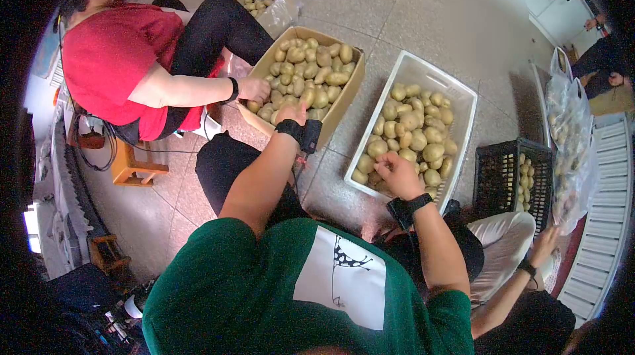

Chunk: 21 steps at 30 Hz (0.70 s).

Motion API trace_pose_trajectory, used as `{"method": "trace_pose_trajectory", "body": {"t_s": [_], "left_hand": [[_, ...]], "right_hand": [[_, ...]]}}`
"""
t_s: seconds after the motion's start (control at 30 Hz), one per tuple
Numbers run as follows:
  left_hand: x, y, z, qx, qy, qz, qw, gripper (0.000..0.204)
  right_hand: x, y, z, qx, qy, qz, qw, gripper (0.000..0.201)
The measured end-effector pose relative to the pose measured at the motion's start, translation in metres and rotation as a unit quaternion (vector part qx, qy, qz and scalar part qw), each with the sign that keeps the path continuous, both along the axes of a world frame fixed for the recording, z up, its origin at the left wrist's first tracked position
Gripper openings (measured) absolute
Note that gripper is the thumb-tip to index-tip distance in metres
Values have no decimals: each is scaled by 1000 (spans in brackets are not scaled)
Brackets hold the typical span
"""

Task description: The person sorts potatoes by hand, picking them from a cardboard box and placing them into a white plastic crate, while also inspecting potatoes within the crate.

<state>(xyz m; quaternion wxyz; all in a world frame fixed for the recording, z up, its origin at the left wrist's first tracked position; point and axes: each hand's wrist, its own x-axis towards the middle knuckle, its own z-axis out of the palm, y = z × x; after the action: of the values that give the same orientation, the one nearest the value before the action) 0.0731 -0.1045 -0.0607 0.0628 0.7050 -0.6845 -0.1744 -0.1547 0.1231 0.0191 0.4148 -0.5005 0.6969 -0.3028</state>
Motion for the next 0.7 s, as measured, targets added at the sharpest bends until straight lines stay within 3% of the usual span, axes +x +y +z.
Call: {"method": "trace_pose_trajectory", "body": {"t_s": [0.2, 0.23, 0.3, 0.33, 0.37, 0.4, 0.43, 0.47, 0.5, 0.53, 0.57, 0.6, 0.63, 0.67, 0.7], "left_hand": [[9, -9, -6, 76, 59, 30, 995, 56], [5, -1, 26, 87, 37, 34, 995, 56], [8, 4, 36, 102, 58, 43, 992, 55], [5, 1, 36, 114, 84, 50, 989, 54], [2, -3, 28, 98, 80, 14, 992, 53], [3, -1, 21, 79, 61, -35, 994, 53], [1, -2, 14, 59, 43, -84, 994, 52], [0, -1, 8, 43, 31, -126, 991, 51], [-2, -3, 0, 29, 21, -160, 986, 50], [-5, -7, -5, 20, 21, -178, 984, 50], [-6, -13, -12, 18, 19, -183, 983, 49], [-10, -17, -18, 21, 23, -177, 984, 48], [-10, -17, -25, 27, 35, -159, 986, 47], [-12, -19, -30, 40, 57, -135, 988, 47], [-14, -20, -35, 58, 90, -112, 988, 46]], "right_hand": [[-1, -2, -1, 20, 5, -9, 1000, 22], [-2, -2, -4, 17, 19, 6, 1000, 23], [3, -2, 10, -3, 84, 20, 996, 21], [6, -2, 12, -16, 41, 8, 999, 19], [5, -5, 19, 52, 63, 44, 996, 20], [3, -2, 1, 53, -17, 20, 998, 19], [5, -2, -18, -32, 133, 20, 990, 19], [6, -5, -12, 88, 74, 6, 993, 20], [6, -1, -1, 9, 120, 34, 992, 20], [8, 1, -17, -48, 192, 7, 980, 20], [6, -2, -34, 16, 127, 8, 992, 16], [4, 3, -23, -42, 92, -9, 995, 12], [5, 8, 8, 18, 83, -9, 996, 9], [3, 7, -13, -36, 125, -24, 991, 10], [1, 5, -15, -15, 142, -19, 990, 11]]}}
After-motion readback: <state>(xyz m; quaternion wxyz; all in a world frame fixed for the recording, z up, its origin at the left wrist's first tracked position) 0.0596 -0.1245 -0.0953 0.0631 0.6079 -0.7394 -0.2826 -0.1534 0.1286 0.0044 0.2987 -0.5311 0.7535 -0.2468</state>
